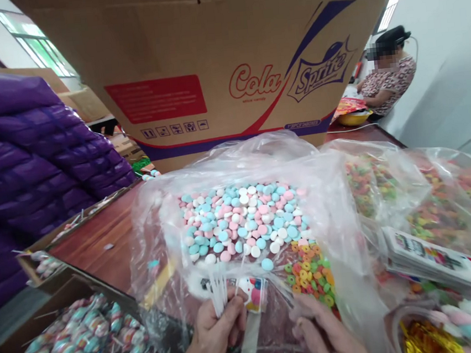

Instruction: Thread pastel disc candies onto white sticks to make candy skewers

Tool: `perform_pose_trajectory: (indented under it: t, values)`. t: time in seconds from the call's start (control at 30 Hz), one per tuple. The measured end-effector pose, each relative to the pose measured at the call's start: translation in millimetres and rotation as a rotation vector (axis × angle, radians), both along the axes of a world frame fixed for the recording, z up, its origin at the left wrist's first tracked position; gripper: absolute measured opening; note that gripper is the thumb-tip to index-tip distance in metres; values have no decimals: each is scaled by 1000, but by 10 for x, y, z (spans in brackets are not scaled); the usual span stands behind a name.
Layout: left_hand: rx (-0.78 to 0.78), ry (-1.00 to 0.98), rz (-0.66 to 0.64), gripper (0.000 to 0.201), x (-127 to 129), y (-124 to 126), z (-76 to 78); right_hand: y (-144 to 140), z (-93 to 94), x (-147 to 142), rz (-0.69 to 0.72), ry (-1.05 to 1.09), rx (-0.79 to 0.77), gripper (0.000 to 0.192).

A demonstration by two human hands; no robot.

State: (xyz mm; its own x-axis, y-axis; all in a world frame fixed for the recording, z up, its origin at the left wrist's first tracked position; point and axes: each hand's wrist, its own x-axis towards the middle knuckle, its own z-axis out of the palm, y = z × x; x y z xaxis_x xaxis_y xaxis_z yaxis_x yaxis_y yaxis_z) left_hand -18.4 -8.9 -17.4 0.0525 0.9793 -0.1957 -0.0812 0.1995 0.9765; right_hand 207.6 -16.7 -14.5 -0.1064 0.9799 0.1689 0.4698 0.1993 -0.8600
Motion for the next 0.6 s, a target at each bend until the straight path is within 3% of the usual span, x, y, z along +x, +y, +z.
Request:
perform_pose_trajectory:
  t: [0.1,0.2,0.33,0.43,0.5,0.6]
  values:
    - [46,-26,-28,48,-32,-44,12,342,277,-197,59,-193,191,24]
    - [109,-34,-45,52,-61,-84,15,790,443,-618,179,-373,448,34]
    - [103,-111,-1,56,-70,-103,-19,1303,445,-1259,372,-595,725,34]
    - [60,-211,112,55,-50,-83,-53,1458,399,-1633,506,-729,842,33]
    - [49,-227,171,54,-35,-61,-69,1483,380,-1784,629,-803,893,33]
    - [36,-185,167,56,-19,-35,-71,1512,375,-1823,664,-883,911,32]
